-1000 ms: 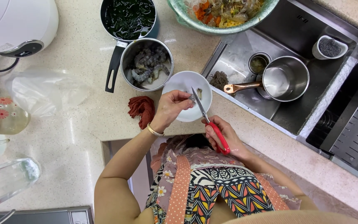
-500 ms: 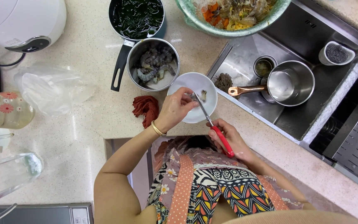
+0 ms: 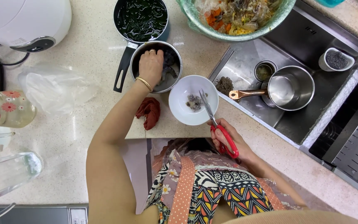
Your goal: Cleaning and preparing shrimp at a kitchen sink, including washing utensils and peeling other food items.
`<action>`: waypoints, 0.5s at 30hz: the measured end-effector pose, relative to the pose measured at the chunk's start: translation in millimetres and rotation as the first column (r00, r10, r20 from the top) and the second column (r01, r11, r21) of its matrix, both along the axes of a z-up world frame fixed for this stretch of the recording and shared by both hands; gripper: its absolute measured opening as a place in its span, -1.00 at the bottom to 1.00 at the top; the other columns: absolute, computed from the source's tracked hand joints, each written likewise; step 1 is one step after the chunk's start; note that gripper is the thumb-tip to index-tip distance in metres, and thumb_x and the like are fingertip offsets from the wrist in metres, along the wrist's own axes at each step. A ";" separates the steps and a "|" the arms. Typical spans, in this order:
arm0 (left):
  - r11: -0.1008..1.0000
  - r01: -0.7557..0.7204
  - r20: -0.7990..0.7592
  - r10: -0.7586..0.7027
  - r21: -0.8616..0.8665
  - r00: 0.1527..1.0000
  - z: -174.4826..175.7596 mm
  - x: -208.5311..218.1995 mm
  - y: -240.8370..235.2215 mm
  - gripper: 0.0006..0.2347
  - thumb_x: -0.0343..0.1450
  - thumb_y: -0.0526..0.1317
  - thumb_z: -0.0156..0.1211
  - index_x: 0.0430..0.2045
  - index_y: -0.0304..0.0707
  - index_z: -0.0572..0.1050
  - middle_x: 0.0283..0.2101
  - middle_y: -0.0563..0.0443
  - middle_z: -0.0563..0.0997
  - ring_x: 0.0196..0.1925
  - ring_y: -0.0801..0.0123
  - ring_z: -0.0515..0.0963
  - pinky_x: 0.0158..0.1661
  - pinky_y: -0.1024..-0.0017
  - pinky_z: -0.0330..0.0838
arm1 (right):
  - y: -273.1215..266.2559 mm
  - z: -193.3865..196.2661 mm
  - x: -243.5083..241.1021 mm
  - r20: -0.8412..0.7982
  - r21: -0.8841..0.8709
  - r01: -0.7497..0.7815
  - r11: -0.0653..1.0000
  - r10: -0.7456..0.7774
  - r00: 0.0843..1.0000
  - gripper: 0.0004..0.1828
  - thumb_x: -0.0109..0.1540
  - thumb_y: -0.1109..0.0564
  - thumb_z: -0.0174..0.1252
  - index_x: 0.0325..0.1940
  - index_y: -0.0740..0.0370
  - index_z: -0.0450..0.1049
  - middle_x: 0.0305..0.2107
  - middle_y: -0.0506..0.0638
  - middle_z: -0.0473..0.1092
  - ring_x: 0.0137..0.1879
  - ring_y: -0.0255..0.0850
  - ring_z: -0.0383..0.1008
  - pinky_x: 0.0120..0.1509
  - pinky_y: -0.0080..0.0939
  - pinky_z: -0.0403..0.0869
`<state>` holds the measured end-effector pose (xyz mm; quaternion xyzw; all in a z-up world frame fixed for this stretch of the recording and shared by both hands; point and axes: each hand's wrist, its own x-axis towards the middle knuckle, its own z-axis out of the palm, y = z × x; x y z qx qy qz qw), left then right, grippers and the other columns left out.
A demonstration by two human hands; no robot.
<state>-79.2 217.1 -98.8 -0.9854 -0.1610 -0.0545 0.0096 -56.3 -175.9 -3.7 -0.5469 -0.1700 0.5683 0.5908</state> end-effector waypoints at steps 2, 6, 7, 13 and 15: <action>1.000 -0.005 0.020 0.006 -0.018 1.000 5.2 -4.4 5.5 -0.81 0.24 -0.45 0.26 -0.32 -0.34 0.48 -0.27 -0.27 0.58 -0.17 -0.09 0.58 -0.16 0.11 0.48 | -1.2 5.1 0.2 -0.024 0.004 0.019 1.000 -0.019 1.000 -0.40 0.36 -0.17 0.03 0.31 0.31 0.25 -0.39 -0.11 0.27 -0.37 -0.38 0.31 -0.33 -0.40 0.35; 0.962 -0.068 0.165 0.115 -0.266 0.980 51.1 -21.2 -1.7 -0.81 0.34 -0.49 0.20 -0.22 -0.31 0.53 -0.27 -0.23 0.63 -0.19 -0.03 0.65 -0.16 0.14 0.52 | -3.6 17.7 0.9 -0.122 -0.003 0.046 0.999 -0.046 0.992 -0.38 0.35 -0.18 0.06 0.31 0.32 0.25 -0.35 -0.09 0.26 -0.34 -0.37 0.28 -0.28 -0.38 0.34; 0.962 -0.063 0.166 0.110 -0.265 0.980 73.0 -22.0 -14.0 -0.81 0.34 -0.49 0.20 -0.22 -0.31 0.53 -0.27 -0.23 0.63 -0.19 -0.03 0.65 -0.16 0.14 0.52 | -2.4 16.6 2.6 -0.120 -0.001 0.051 0.999 -0.050 0.991 -0.38 0.35 -0.18 0.06 0.31 0.32 0.25 -0.35 -0.09 0.26 -0.34 -0.37 0.28 -0.28 -0.38 0.34; -0.144 -0.056 -0.097 0.296 -0.988 0.950 118.1 -38.6 -101.9 -0.86 0.48 -0.42 0.07 -0.11 -0.44 0.44 -0.16 -0.18 0.71 -0.16 0.37 0.73 -0.10 0.49 0.61 | 4.2 5.3 5.2 -0.099 0.131 -0.051 0.990 0.064 0.993 -0.25 0.32 -0.28 0.08 0.39 0.28 0.17 -0.12 -0.07 0.33 -0.12 -0.36 0.34 -0.06 -0.37 0.37; -0.225 0.028 -0.026 0.233 -0.974 0.972 80.2 -48.1 -125.2 -0.86 0.48 -0.41 0.10 -0.11 -0.43 0.40 -0.15 -0.16 0.69 -0.14 0.39 0.73 -0.12 0.51 0.66 | 6.1 0.9 4.2 0.031 0.095 -0.110 0.989 0.108 0.994 -0.24 0.32 -0.31 0.06 0.39 0.26 0.17 -0.08 -0.06 0.35 -0.10 -0.37 0.35 -0.05 -0.37 0.38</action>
